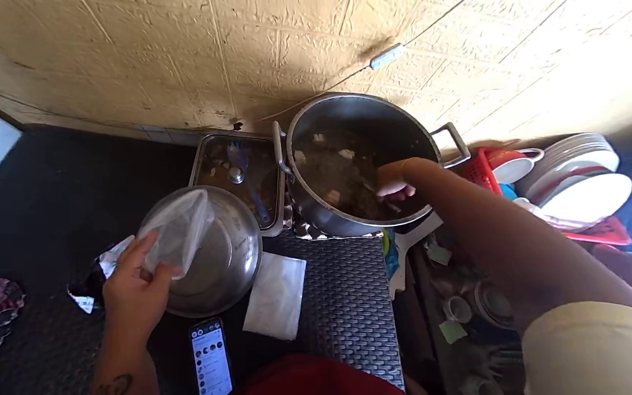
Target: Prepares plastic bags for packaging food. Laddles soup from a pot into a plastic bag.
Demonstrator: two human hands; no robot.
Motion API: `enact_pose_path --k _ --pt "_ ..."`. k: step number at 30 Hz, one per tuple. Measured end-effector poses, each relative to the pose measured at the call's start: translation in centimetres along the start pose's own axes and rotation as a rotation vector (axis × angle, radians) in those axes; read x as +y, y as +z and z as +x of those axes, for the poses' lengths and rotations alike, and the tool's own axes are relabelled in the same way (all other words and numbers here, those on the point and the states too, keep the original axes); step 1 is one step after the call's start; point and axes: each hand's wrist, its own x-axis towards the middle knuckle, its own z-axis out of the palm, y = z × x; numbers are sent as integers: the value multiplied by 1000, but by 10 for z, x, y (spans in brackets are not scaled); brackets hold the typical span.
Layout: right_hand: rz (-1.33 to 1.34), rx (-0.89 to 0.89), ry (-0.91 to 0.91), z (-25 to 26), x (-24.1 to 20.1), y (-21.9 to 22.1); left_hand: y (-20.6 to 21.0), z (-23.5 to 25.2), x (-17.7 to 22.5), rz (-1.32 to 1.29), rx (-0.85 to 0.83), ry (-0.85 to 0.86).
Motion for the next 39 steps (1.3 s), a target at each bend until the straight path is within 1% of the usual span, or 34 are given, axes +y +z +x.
enact_pose_path --k 2,4,6,7,9,11,13,19,21,23,25,26,29,33,37,39 --pt "18 70 86 -12 9 -16 -2 -1 -7 -34 -52 -106" --pt "-40 179 96 -15 17 -25 -3 -2 -10 -25 -47 -140" --pt "-180 260 61 -9 23 -31 -4 -3 -11 9 -19 -115" --pt "-209 305 48 -9 25 -32 -5 -2 -11 15 -8 -100" --pt "-164 386 32 -11 27 -33 -8 -1 -8 19 7 -72" --pt "-57 415 31 -17 24 -35 -10 0 -2 29 22 -51" --pt "-17 465 0 -21 31 -34 -12 0 4 33 27 -43" --pt "-152 577 -84 -59 34 -14 -12 -4 13 19 31 -29" --pt "-127 620 -69 -68 34 -7 -10 -3 18 7 18 -46" --pt "-108 665 2 -76 33 -1 -6 -1 27 -15 9 -54" --pt "-69 665 55 -85 28 4 -1 2 38 -33 -14 -56" --pt "-38 664 54 -87 24 7 2 3 44 -45 -27 -50" --pt "37 660 4 -86 4 17 12 7 66 -74 -66 -34" --pt "132 588 -34 -74 -20 20 18 10 88 -133 -104 33" --pt "262 538 -36 -54 -10 14 13 11 95 -181 -117 74" --pt "309 516 -88 -43 4 13 10 12 94 -202 -132 57"
